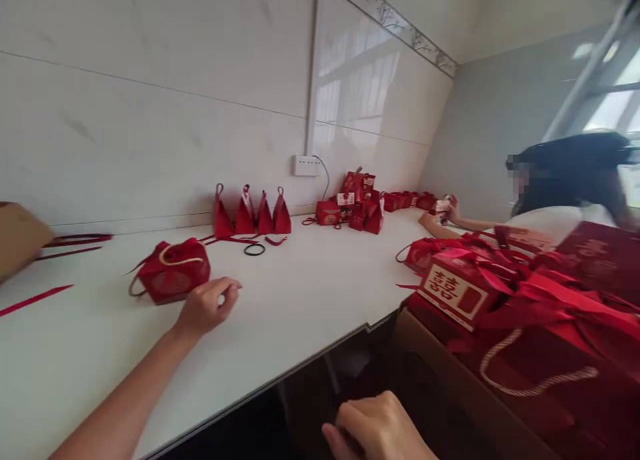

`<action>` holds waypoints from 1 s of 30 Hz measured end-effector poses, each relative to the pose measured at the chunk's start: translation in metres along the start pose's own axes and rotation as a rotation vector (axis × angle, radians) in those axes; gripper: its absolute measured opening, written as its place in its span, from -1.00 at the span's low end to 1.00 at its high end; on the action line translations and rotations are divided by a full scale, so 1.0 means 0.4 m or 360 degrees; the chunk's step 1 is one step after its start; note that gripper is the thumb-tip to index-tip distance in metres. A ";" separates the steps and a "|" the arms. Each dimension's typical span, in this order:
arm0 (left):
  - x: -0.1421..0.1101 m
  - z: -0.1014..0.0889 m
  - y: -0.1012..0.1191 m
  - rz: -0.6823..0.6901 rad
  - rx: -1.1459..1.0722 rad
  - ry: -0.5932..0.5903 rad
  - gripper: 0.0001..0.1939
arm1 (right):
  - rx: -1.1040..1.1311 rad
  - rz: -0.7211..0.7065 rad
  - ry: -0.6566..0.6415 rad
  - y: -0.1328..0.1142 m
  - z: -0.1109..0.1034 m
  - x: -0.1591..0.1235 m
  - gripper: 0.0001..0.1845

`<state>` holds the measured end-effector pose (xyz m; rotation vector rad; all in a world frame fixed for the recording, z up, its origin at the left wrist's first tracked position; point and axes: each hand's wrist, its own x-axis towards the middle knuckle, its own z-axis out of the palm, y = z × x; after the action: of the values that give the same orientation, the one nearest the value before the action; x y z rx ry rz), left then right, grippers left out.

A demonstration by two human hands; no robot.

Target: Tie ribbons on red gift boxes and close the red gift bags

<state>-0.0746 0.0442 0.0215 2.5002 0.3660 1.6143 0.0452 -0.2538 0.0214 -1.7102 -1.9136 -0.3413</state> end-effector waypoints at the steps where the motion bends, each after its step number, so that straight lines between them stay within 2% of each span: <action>1: -0.007 -0.042 -0.022 -0.0006 0.0081 -0.0001 -0.79 | 0.0133 0.0017 -0.0049 -0.002 0.051 0.037 -0.57; 3: -0.007 -0.097 -0.057 -0.0086 0.0232 0.0103 -0.86 | 0.0399 0.0051 -0.0122 -0.007 0.114 0.111 -0.59; 5: 0.001 -0.126 -0.085 -0.0191 0.0378 0.0299 -0.81 | 0.0581 0.0029 -0.0180 -0.009 0.139 0.190 -0.60; 6: 0.004 -0.136 -0.097 -0.0328 0.0374 0.0439 -0.76 | 0.0646 0.0003 -0.0202 -0.007 0.145 0.231 -0.60; 9: 0.001 -0.153 -0.131 -0.0990 0.0071 0.0871 -0.65 | 0.0788 -0.0030 -0.0280 0.006 0.169 0.351 -0.65; 11: -0.012 -0.156 -0.156 -0.1372 -0.0156 0.1010 -0.66 | 0.0909 0.0014 -0.0329 0.024 0.202 0.420 -0.70; 13: -0.027 -0.152 -0.180 -0.1546 -0.0245 0.0978 -0.70 | 0.1113 0.0117 -0.0403 0.049 0.250 0.472 -0.72; 16: -0.040 -0.137 -0.196 -0.1692 -0.0456 0.0806 -0.66 | 0.1513 0.0440 -0.0450 0.090 0.326 0.516 -0.67; 18: -0.038 -0.123 -0.183 -0.1702 -0.0594 0.0645 -0.64 | 0.1684 0.0636 -0.0397 0.116 0.360 0.526 -0.57; 20: -0.031 -0.105 -0.152 -0.1675 -0.0720 0.0472 -0.62 | 0.1838 0.0719 -0.0294 0.137 0.369 0.528 -0.49; 24: -0.014 -0.072 -0.080 -0.1588 -0.0935 0.0187 -0.57 | 0.1987 0.0648 -0.0184 0.171 0.332 0.522 -0.35; 27: -0.012 -0.060 -0.048 -0.1449 -0.0943 0.0040 -0.57 | 0.1749 0.0386 -0.0261 0.188 0.308 0.516 -0.02; 29: -0.013 -0.058 -0.042 -0.1344 -0.0849 0.0007 -0.56 | 0.1564 0.0209 -0.0285 0.194 0.305 0.514 0.20; 30: -0.015 -0.058 -0.041 -0.1308 -0.0798 0.0015 -0.55 | 0.1500 0.0158 -0.0277 0.195 0.306 0.514 0.24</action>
<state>-0.1000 0.0580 0.0219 1.6364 0.7514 1.1754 0.0845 -0.0051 0.0212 -1.1834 -1.6621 0.6747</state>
